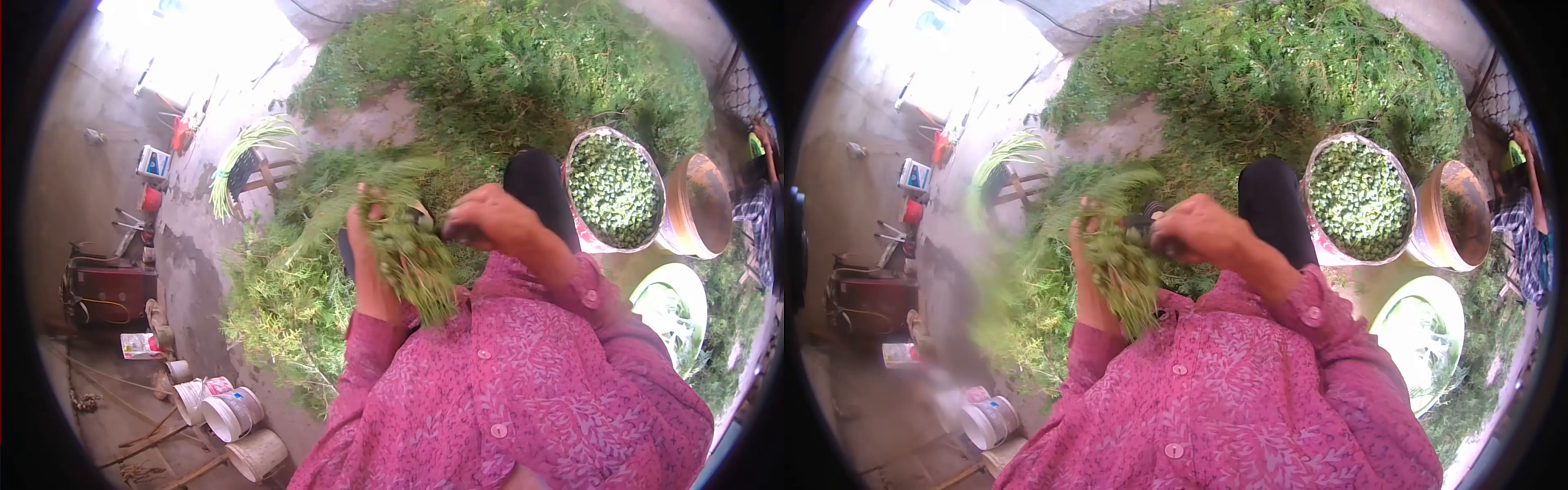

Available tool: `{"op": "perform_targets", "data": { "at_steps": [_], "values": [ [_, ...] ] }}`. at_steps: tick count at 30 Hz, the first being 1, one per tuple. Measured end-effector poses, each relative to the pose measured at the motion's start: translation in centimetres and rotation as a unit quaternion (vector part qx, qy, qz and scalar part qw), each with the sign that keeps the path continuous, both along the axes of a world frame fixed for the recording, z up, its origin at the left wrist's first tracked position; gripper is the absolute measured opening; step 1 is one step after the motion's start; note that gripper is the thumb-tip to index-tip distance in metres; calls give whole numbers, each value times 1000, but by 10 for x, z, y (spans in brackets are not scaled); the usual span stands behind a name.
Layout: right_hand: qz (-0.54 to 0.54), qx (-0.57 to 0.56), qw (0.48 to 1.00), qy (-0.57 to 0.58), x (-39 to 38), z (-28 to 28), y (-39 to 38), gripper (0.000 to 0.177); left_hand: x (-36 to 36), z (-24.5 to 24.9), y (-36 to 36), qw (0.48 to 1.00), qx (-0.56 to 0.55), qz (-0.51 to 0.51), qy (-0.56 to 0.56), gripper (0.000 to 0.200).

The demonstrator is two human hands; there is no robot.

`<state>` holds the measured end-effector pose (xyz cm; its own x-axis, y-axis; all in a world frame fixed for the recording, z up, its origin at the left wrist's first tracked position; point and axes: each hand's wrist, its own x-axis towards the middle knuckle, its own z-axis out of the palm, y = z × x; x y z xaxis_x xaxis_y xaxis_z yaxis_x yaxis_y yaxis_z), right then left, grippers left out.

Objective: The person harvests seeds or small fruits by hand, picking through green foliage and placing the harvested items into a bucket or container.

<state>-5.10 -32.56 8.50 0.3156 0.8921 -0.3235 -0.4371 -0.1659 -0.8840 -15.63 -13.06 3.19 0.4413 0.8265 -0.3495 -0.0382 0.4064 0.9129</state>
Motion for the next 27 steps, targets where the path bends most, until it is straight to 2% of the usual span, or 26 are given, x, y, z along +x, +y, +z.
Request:
{"op": "perform_targets", "data": {
  "at_steps": [1, 2, 3, 4, 5, 7, 9, 10, 11, 12, 13, 14, 15, 16, 17, 18, 19, 20, 21, 22, 24, 26, 27],
  "values": [
    [-26, 39, 991, -128, 8, 4, -15, 17, -6, 0, 6, 1000, -2, 1, -2, 32],
    [-53, 79, 962, -254, 18, 4, -32, 14, -15, 1, 19, 997, -28, -33, -62, 31],
    [-174, 21, 980, -91, 31, 0, -48, 11, -19, 1, 21, 993, -47, -38, -97, 33],
    [-293, 0, 956, 8, 43, -8, -63, 14, -24, 1, 23, 988, -67, -43, -131, 38],
    [-377, 19, 926, -6, 59, -19, -79, 13, -28, 2, 25, 981, -88, -49, -165, 44],
    [-484, -21, 859, -166, 87, -54, -122, 17, -36, -5, 24, 982, 5, -62, -178, 44],
    [-482, -159, 789, -345, 121, -103, -163, 23, -35, 5, 10, 985, 29, -67, -156, 43],
    [-482, -161, 788, -347, 128, -116, -177, 23, -34, -2, 14, 983, 3, -67, -172, 43],
    [-417, -251, 653, -580, 132, -127, -190, 25, -32, -6, 15, 980, -24, -67, -188, 44],
    [-315, -320, 464, -764, 132, -128, -194, 26, -24, 10, 7, 979, -26, -68, -189, 44],
    [-315, -320, 463, -764, 133, -129, -197, 26, -15, 30, -2, 989, -61, -30, -130, 44],
    [-325, -333, 522, -715, 132, -125, -197, 25, -10, 43, -8, 993, -96, 9, -69, 44],
    [-334, -344, 577, -661, 131, -120, -196, 24, -16, 24, 5, 993, -96, 11, -68, 44],
    [-333, -344, 578, -660, 125, -105, -188, 24, -27, -11, 32, 933, -57, -206, -289, 43],
    [-341, -328, 686, -552, 116, -81, -172, 22, -28, -12, 31, 868, -28, -304, -391, 43],
    [-340, -305, 778, -431, 107, -66, -155, 20, -30, -13, 31, 779, -11, -402, -481, 43],
    [-335, -205, 830, -396, 99, -61, -140, 20, -25, 19, 4, 920, -34, -235, -310, 43],
    [-325, -103, 871, -354, 90, -56, -124, 20, -26, 21, 1, 965, -38, -142, -215, 43],
    [-289, -78, 893, -335, 77, -44, -104, 18, -27, 23, -2, 991, -53, -52, -115, 43],
    [-251, -53, 913, -316, 63, -29, -84, 16, -35, -3, 15, 944, -22, -192, -268, 43],
    [-142, 51, 950, -272, 32, -7, -51, 16, -37, -17, 25, 853, 10, -323, -409, 43],
    [-34, 89, 981, -169, 8, 8, -26, 23, -32, -6, 17, 821, -20, -342, -457, 42],
    [-7, 131, 973, -189, 0, 5, -14, 24, -29, 4, 8, 809, -29, -348, -473, 41]
  ]
}}
